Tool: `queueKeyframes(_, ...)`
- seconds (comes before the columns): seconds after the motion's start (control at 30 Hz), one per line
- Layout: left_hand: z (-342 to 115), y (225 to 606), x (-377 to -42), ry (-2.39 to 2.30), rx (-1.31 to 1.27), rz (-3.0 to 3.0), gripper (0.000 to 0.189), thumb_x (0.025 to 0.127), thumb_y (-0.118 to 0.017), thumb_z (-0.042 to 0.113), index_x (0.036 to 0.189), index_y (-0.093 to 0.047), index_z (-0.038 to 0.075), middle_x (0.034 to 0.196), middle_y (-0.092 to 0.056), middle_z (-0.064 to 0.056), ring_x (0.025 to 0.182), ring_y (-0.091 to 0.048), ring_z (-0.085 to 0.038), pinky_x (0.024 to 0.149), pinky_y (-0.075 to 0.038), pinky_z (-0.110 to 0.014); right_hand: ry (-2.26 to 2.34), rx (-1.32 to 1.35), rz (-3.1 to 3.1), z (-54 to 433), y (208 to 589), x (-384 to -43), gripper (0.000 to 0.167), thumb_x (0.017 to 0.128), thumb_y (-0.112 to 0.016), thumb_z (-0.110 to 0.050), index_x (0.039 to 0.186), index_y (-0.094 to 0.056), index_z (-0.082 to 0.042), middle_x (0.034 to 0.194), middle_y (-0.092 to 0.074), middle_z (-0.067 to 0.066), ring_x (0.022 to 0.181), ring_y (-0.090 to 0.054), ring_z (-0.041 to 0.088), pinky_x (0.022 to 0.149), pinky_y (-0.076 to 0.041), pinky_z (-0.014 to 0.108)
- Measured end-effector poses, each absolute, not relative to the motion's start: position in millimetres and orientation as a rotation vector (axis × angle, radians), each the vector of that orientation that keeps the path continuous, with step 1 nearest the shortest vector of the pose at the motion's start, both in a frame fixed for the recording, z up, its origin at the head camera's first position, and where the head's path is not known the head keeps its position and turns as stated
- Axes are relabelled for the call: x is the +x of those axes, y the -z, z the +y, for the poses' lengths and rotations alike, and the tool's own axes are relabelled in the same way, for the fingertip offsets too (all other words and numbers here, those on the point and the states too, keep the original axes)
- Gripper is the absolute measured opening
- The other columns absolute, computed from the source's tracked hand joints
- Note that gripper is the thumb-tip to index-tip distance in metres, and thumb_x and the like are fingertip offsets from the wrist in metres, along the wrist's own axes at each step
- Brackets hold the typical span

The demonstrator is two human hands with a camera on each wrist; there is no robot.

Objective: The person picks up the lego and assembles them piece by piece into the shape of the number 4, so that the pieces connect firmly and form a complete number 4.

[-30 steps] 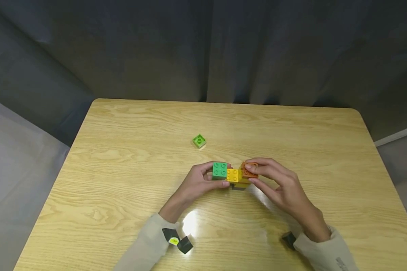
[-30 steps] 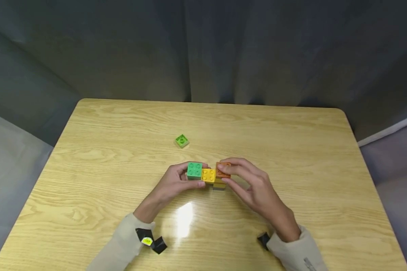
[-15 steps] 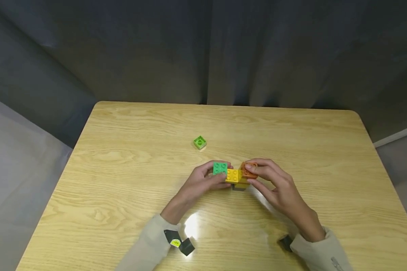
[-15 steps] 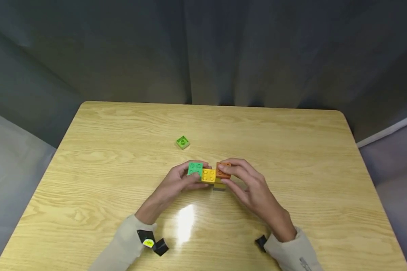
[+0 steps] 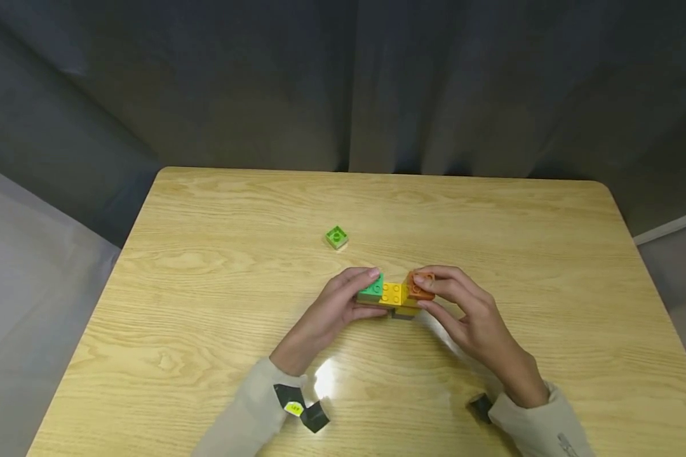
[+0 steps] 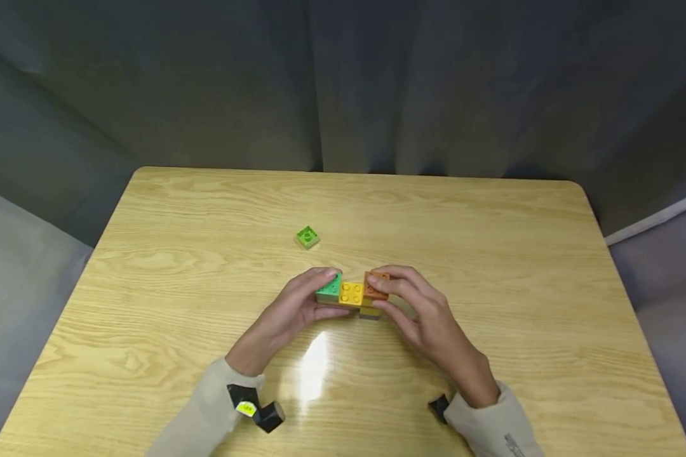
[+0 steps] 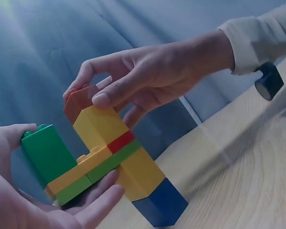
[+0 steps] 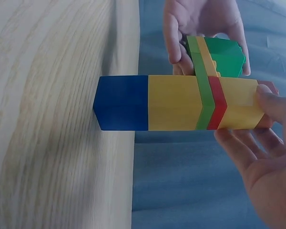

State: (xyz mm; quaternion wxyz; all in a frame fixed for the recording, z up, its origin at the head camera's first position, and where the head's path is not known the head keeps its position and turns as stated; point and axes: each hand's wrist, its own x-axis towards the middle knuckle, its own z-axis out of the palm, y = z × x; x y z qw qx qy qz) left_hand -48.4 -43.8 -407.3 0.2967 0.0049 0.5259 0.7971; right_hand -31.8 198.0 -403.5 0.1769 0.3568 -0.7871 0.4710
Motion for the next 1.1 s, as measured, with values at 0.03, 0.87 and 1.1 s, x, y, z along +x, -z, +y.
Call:
queueKeyframes(0.03,-44,407,-49,-2.121,0.009,1.407,0.049,0.108,-0.052,0.028,0.14,-0.045,-0.008,0.126,-0.055,-0.017,0.109,-0.067,-0.023,0.1,-0.056,-0.043,-1.332,1.011,-2.225,198,403,-32,0.037,0.103,-0.065,-0.03,0.118,-0.071,0.003,0.124,-0.066,0.021,0.122,-0.061,0.012,0.094,-0.054,0.019)
queueKeyframes(0.87,-52,412,-53,-2.154,-0.045,1.522,0.061,0.112,-0.037,0.047,0.142,-0.042,-0.006,0.132,-0.054,-0.021,0.111,-0.064,-0.024,0.099,-0.056,-0.041,-1.35,0.999,-2.228,197,406,-30,0.039,0.103,-0.065,-0.03,0.123,-0.068,0.003,0.126,-0.064,0.021,0.123,-0.06,0.012,0.095,-0.054,0.02)
queueKeyframes(1.1,-64,431,-75,-2.012,0.008,2.115,0.032,0.108,-0.058,0.016,0.13,-0.059,-0.007,0.128,-0.064,-0.023,0.116,-0.066,-0.035,0.099,-0.057,-0.046,-1.353,1.001,-2.23,197,406,-28,0.039,0.103,-0.064,-0.029,0.123,-0.067,0.005,0.126,-0.064,0.022,0.124,-0.06,0.011,0.096,-0.054,0.02)
